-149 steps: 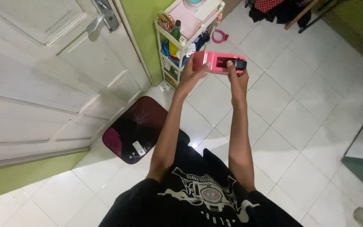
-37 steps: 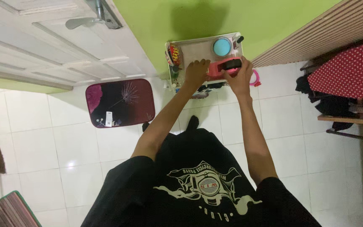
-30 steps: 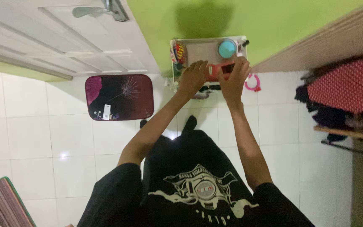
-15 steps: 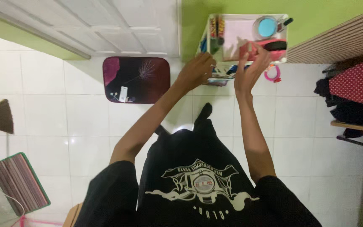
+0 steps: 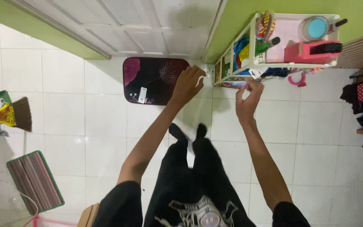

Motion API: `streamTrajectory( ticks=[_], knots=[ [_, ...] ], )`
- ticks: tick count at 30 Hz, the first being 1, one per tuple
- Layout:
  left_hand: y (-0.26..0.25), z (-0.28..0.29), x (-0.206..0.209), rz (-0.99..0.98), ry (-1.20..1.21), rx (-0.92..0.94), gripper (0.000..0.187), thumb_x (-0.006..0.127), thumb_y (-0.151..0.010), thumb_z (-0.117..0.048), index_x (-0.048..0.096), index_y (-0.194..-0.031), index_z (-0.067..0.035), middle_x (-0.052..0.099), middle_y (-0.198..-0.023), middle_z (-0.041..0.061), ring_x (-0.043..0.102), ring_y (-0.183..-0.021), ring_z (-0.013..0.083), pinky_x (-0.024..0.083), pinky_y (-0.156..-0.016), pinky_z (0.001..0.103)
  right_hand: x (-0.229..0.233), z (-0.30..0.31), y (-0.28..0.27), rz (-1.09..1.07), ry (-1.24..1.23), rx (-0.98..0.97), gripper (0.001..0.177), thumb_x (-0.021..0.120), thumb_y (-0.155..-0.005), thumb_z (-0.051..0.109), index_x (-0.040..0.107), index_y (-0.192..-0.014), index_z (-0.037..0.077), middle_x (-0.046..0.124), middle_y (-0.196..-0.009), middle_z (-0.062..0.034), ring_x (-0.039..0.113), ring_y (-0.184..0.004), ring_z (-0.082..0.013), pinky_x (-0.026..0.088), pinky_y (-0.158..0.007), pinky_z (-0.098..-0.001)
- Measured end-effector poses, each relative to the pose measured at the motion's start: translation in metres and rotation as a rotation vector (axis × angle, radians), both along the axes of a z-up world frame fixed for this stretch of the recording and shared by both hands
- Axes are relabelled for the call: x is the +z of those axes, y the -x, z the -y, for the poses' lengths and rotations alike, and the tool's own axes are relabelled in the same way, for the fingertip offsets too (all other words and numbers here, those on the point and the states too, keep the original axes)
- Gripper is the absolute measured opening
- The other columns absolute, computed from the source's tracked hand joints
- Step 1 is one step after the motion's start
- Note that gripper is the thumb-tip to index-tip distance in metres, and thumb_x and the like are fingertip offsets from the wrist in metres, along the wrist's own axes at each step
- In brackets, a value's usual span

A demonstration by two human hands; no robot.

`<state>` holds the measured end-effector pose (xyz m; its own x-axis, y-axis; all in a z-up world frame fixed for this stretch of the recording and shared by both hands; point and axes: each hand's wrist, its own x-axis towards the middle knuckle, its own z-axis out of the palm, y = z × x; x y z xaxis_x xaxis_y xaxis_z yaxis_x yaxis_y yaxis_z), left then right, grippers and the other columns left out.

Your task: The person tidies a room by placing a cloth and a water bottle onto tables, moving a cushion onto a chair, putting a tape dispenser and papers onto a tiered shelf, and straightening a floor mat by hand.

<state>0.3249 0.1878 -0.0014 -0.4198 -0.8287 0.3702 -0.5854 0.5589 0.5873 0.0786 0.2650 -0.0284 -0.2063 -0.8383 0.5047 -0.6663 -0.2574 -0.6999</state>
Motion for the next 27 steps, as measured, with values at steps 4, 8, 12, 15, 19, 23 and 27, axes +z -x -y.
streamTrajectory(
  ticks=[4,8,12,15,19,23,27],
  knots=[
    [-0.007,0.009,-0.057,-0.002,-0.036,0.015,0.019,0.067,-0.093,-0.008,0.062,-0.111,-0.011,0.058,-0.109,0.009,0.057,-0.103,0.0312,0.046,-0.089,0.045,-0.051,0.01,-0.003,-0.037,-0.08,0.069,0.027,0.065,-0.099,-0.005,0.052,-0.122,0.002,0.057,-0.116,-0.0145,0.054,-0.097,-0.0267,0.046,-0.082,-0.0399],
    [-0.015,0.005,-0.149,0.083,-0.061,0.057,0.019,0.068,-0.091,-0.01,0.062,-0.109,-0.01,0.058,-0.109,0.009,0.057,-0.103,0.0302,0.046,-0.09,0.046,-0.134,0.012,-0.001,-0.132,-0.345,0.081,0.028,0.063,-0.098,-0.005,0.059,-0.125,0.001,0.06,-0.115,-0.0156,0.059,-0.099,-0.0286,0.052,-0.082,-0.0415],
    [-0.03,0.024,-0.254,0.195,-0.037,0.078,0.023,0.071,-0.087,-0.013,0.064,-0.107,-0.007,0.059,-0.107,0.013,0.057,-0.102,0.0323,0.046,-0.088,0.048,-0.25,0.033,0.005,-0.13,-0.671,0.024,0.047,0.061,-0.092,-0.007,0.06,-0.137,0.008,0.063,-0.133,-0.0139,0.066,-0.096,-0.027,0.056,-0.087,-0.0399],
    [-0.069,0.035,-0.349,0.114,-0.044,0.128,0.018,0.07,-0.089,-0.01,0.067,-0.107,-0.011,0.063,-0.108,0.009,0.059,-0.107,0.0312,0.046,-0.091,0.048,-0.364,0.042,0.01,-0.006,-0.611,0.171,0.062,0.067,-0.092,-0.002,0.043,-0.149,0.005,0.051,-0.141,-0.0226,0.061,-0.116,-0.0341,0.059,-0.087,-0.0386],
    [-0.147,0.045,-0.457,0.113,-0.33,0.317,0.022,0.069,-0.091,-0.007,0.066,-0.112,-0.01,0.064,-0.114,0.012,0.061,-0.105,0.032,0.051,-0.09,0.047,-0.512,0.053,0.019,0.095,-0.735,0.205,0.072,0.069,-0.093,0.001,0.035,-0.157,0.009,0.042,-0.153,-0.0223,0.054,-0.125,-0.0387,0.056,-0.095,-0.0421],
    [-0.228,0.026,-0.571,0.245,-0.348,0.46,0.039,0.072,-0.088,-0.001,0.058,-0.124,-0.007,0.057,-0.122,0.018,0.058,-0.113,0.0396,0.051,-0.093,0.049,-0.663,0.066,0.024,0.028,-0.834,0.135,0.068,0.07,-0.095,0.01,0.042,-0.156,0.014,0.049,-0.149,-0.0204,0.058,-0.128,-0.0368,0.058,-0.099,-0.0428],
    [-0.289,-0.012,-0.701,0.226,-0.5,0.545,0.059,0.076,-0.081,-0.002,0.051,-0.134,-0.009,0.052,-0.13,0.022,0.054,-0.116,0.0461,0.05,-0.094,0.053,-0.783,0.09,0.027,0.081,-0.894,0.133,0.064,0.071,-0.097,0.021,0.043,-0.154,0.014,0.053,-0.153,-0.0168,0.06,-0.13,-0.0336,0.057,-0.099,-0.0442]
  ],
)
